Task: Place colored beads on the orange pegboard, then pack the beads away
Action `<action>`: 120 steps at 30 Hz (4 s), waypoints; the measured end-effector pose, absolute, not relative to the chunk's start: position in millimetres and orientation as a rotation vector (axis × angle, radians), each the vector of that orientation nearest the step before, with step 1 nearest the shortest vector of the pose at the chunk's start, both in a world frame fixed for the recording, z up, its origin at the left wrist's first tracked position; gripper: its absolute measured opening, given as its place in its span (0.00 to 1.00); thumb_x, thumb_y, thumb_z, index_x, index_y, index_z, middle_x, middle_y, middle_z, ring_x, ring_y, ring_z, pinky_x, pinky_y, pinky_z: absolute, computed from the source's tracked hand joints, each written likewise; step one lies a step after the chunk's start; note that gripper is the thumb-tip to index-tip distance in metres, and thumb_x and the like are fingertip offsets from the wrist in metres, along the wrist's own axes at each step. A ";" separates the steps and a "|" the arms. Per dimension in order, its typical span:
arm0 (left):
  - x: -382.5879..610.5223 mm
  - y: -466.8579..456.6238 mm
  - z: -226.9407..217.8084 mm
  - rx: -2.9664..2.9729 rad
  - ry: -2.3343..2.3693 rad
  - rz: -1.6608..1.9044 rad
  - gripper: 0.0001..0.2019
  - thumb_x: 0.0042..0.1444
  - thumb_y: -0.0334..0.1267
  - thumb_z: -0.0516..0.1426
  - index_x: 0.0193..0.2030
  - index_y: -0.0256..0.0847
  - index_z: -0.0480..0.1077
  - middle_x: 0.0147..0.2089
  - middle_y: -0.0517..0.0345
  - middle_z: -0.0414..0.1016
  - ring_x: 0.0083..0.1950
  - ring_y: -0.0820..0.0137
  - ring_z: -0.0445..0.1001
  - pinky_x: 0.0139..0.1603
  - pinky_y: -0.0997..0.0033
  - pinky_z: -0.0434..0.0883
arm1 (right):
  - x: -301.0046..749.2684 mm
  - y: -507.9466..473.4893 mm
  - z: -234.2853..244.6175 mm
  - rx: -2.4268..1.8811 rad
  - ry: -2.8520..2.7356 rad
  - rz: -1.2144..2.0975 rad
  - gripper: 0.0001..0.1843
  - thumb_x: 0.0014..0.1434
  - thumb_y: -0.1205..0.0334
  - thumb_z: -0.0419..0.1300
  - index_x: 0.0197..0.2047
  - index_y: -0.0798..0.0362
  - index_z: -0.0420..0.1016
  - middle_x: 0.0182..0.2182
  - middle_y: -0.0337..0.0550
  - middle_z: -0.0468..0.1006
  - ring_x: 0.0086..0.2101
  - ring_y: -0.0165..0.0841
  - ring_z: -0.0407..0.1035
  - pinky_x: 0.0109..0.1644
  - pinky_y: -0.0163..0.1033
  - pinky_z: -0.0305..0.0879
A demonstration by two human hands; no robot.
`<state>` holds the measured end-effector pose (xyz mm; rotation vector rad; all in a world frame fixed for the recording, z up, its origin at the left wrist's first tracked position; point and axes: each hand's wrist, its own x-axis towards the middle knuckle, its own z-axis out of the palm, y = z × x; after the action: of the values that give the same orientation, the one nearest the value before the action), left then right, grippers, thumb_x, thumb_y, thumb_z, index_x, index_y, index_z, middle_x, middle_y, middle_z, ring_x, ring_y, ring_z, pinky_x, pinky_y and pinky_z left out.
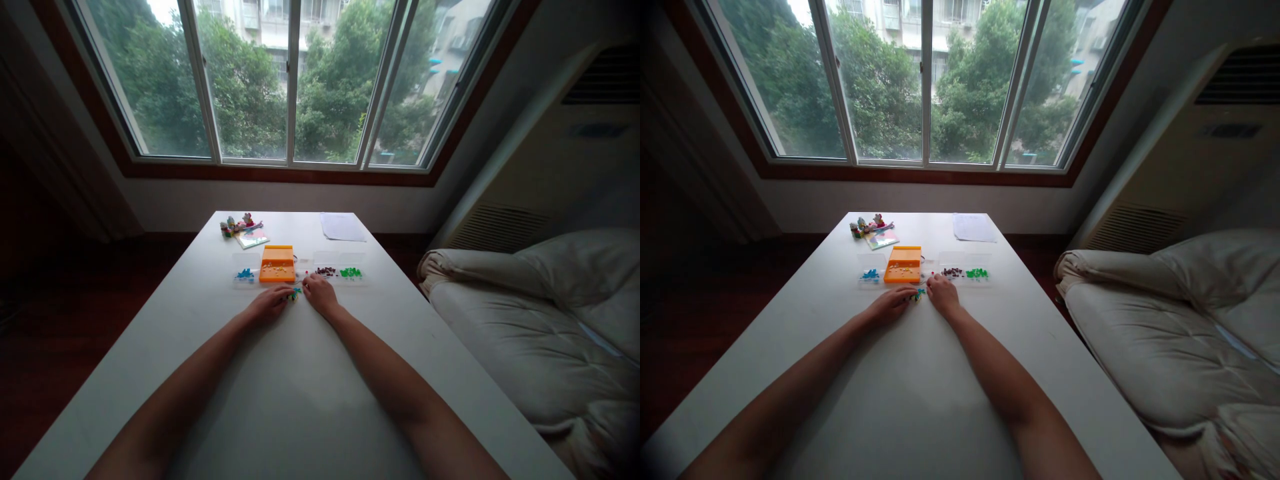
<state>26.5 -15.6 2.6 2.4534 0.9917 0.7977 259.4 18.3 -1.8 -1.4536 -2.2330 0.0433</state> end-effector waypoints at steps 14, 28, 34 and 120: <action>9.7 -3.7 1.9 2.304 1.545 0.920 0.14 0.59 0.33 0.55 0.48 0.44 0.79 0.47 0.51 0.78 0.49 0.61 0.75 0.54 0.60 0.72 | 233.5 11.2 8.6 -1.140 -1.941 0.436 0.05 0.58 0.67 0.57 0.36 0.52 0.74 0.30 0.38 0.76 0.32 0.30 0.68 0.39 0.33 0.62; -13.7 8.6 3.7 2.177 1.455 0.905 0.13 0.54 0.31 0.54 0.42 0.42 0.79 0.43 0.53 0.79 0.44 0.65 0.75 0.48 0.65 0.72 | 220.0 38.7 12.1 -1.038 -1.917 0.411 0.11 0.64 0.64 0.54 0.44 0.52 0.78 0.41 0.45 0.78 0.39 0.31 0.71 0.45 0.35 0.67; -28.5 5.2 23.6 2.147 1.301 0.579 0.12 0.53 0.43 0.57 0.39 0.42 0.78 0.30 0.60 0.75 0.32 0.70 0.71 0.34 0.73 0.68 | 231.4 22.7 1.7 -1.024 -2.000 0.396 0.08 0.62 0.66 0.57 0.41 0.51 0.78 0.37 0.42 0.79 0.36 0.32 0.70 0.44 0.35 0.65; 5.0 18.2 4.8 1.818 1.632 1.273 0.08 0.60 0.42 0.56 0.41 0.42 0.73 0.39 0.56 0.81 0.35 0.69 0.77 0.38 0.71 0.71 | 236.5 25.6 -2.9 -1.065 -2.023 0.310 0.08 0.58 0.70 0.58 0.39 0.52 0.77 0.34 0.41 0.77 0.35 0.31 0.67 0.43 0.35 0.61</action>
<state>5.0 18.2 4.8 1.8183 1.6322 1.2726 236.5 25.6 -2.9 -1.0651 -2.0227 0.3105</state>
